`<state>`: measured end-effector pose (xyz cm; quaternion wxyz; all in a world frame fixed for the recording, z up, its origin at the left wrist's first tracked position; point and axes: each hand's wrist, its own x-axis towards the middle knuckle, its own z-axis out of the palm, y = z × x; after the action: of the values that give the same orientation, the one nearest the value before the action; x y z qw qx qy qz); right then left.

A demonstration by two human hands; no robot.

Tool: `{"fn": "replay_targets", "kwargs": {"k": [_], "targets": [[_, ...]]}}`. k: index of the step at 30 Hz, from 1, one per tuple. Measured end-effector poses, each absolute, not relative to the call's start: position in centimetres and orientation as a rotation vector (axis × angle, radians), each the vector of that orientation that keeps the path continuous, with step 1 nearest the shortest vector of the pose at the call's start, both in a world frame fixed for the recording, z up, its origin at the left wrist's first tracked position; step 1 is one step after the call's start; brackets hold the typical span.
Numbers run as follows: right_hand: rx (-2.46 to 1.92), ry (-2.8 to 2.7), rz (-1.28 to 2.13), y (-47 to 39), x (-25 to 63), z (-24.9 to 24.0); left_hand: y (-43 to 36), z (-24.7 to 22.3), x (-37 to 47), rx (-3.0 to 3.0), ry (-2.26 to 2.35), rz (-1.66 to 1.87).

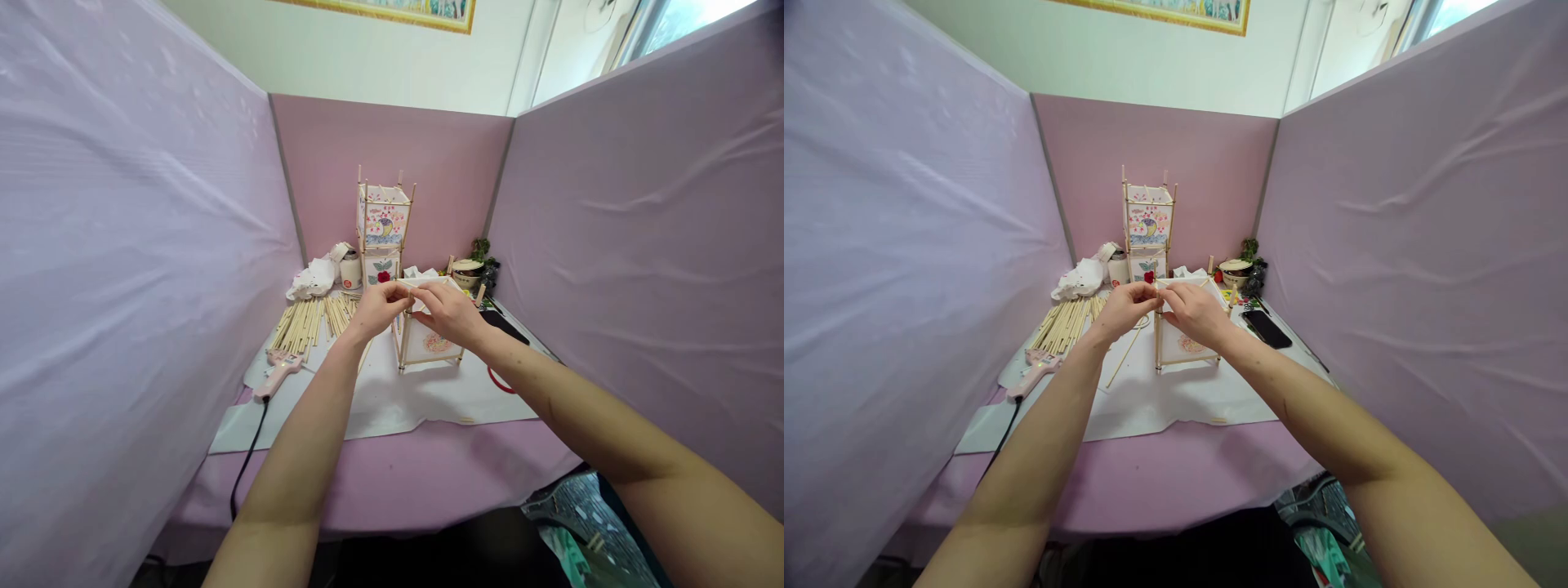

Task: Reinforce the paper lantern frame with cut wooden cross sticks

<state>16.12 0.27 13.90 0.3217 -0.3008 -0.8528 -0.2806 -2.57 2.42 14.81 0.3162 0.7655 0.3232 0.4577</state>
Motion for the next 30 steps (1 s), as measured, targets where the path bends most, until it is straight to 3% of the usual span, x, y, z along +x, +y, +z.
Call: {"fn": "replay_targets", "kwargs": {"k": [15, 24, 30], "targets": [[-0.729, -2.204, -0.983, 1.5, 16.1, 14.9, 2.6, 14.6, -2.4, 2.005, 0.810, 1.168], [-0.764, -2.160, -0.471, -0.5, 15.4, 15.1, 2.7, 14.2, -2.6, 1.968, 0.832, 1.243], [-0.808, -2.081, -0.348, -0.8, 15.1, 14.0, 2.7, 11.9, -2.4, 1.871, 0.874, 1.336]]}}
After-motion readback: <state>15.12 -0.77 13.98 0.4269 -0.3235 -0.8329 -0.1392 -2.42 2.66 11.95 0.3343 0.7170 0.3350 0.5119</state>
